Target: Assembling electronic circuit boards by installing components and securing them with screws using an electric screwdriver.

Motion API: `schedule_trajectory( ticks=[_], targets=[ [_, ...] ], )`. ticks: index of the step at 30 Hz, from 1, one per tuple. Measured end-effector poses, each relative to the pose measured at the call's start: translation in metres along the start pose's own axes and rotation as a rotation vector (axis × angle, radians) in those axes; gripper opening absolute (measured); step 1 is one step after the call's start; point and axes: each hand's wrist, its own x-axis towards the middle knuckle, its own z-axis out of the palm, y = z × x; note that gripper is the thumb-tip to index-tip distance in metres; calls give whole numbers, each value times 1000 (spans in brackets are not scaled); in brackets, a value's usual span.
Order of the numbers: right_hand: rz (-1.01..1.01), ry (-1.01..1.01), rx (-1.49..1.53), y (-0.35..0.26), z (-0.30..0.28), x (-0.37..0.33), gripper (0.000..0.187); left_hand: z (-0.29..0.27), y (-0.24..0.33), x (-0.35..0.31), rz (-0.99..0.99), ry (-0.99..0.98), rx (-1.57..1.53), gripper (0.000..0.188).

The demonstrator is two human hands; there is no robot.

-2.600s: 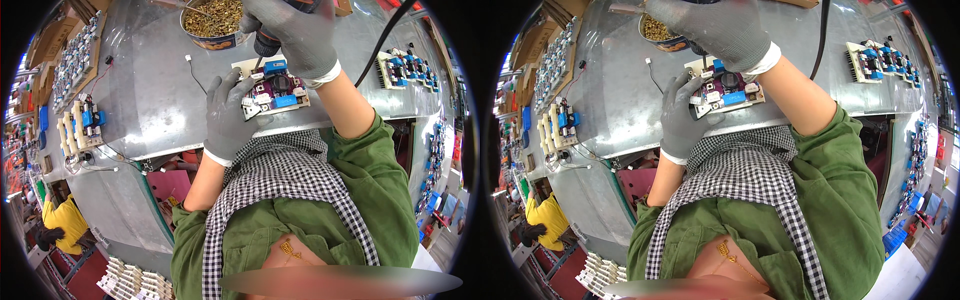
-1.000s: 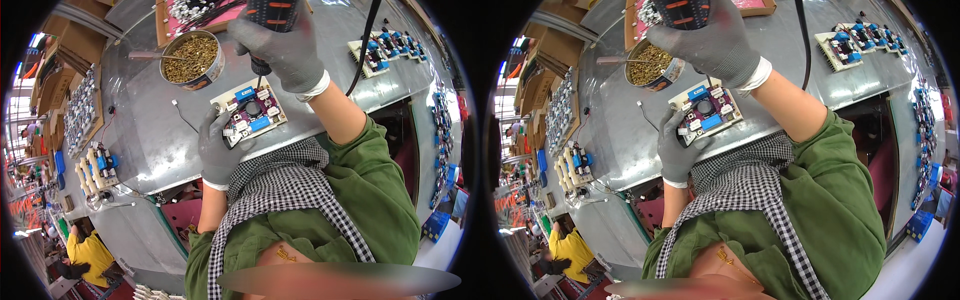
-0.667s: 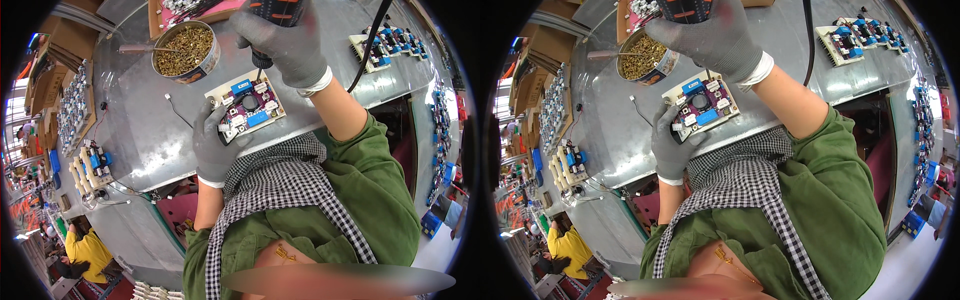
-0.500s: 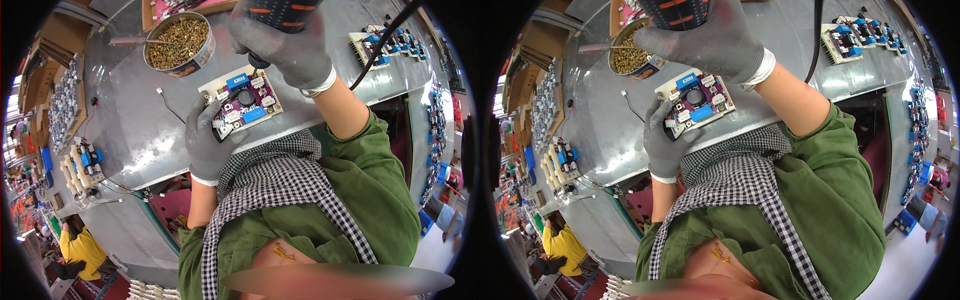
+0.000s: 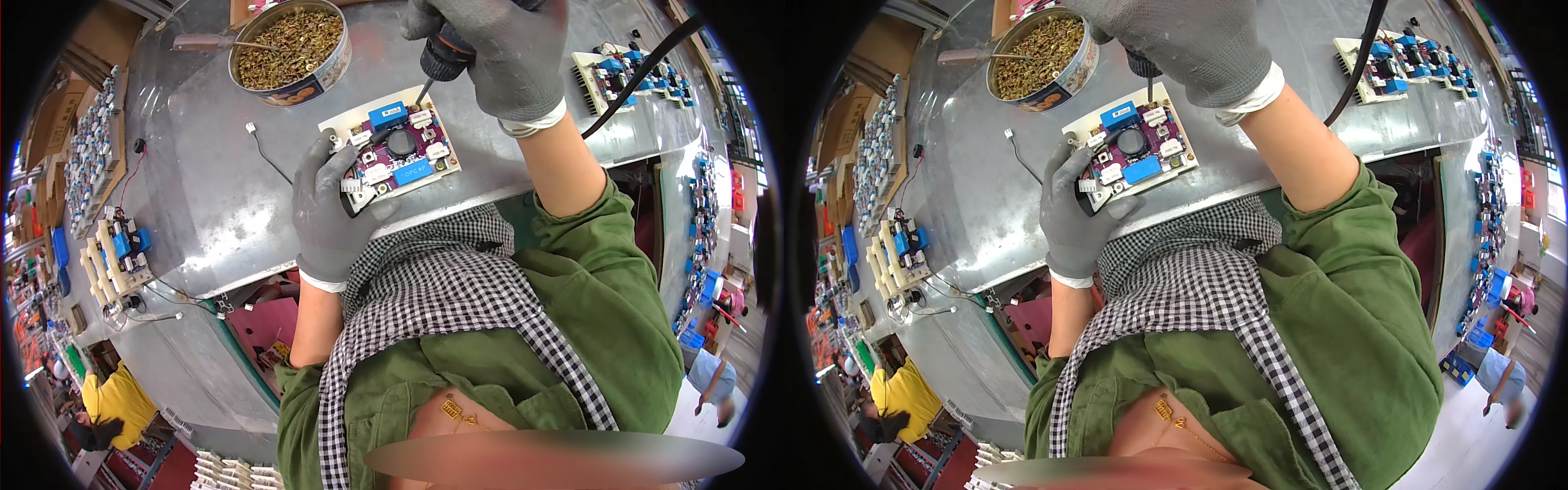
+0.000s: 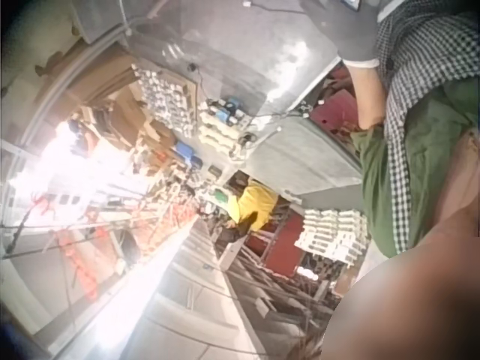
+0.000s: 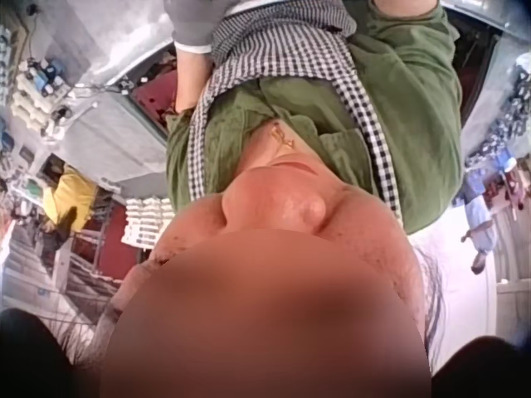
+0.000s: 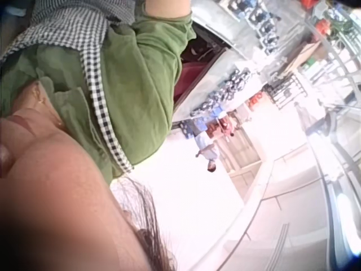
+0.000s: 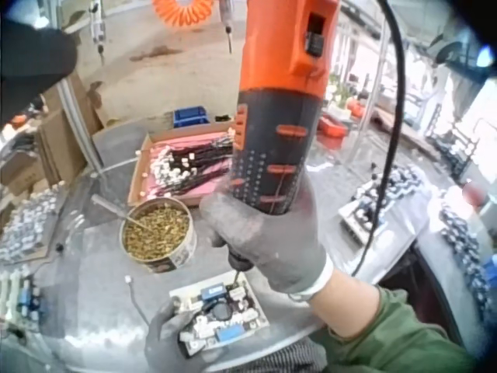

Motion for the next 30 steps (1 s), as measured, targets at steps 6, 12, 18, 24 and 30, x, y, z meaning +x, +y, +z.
schedule_trajectory(
  ticks=[6, 12, 18, 24, 30],
  targets=[
    [-75, -15, -37, 15, -3, 0, 17, 0, -2, 1, 6, -23, -5, 85],
    [46, -335, -28, 12, -23, -3, 17, -3, 0, 0, -49, -3, -9, 79],
    [-84, -187, -84, 18, -11, -7, 9, -7, 3, 4, -45, -29, 12, 77],
    [70, 39, -62, 11, 4, -8, 8, -2, 0, 1, 3, -14, 33, 76],
    [-113, 66, -22, -9, 1, -27, 12, 1, -8, 1, 47, 25, 9, 76]
  ],
)
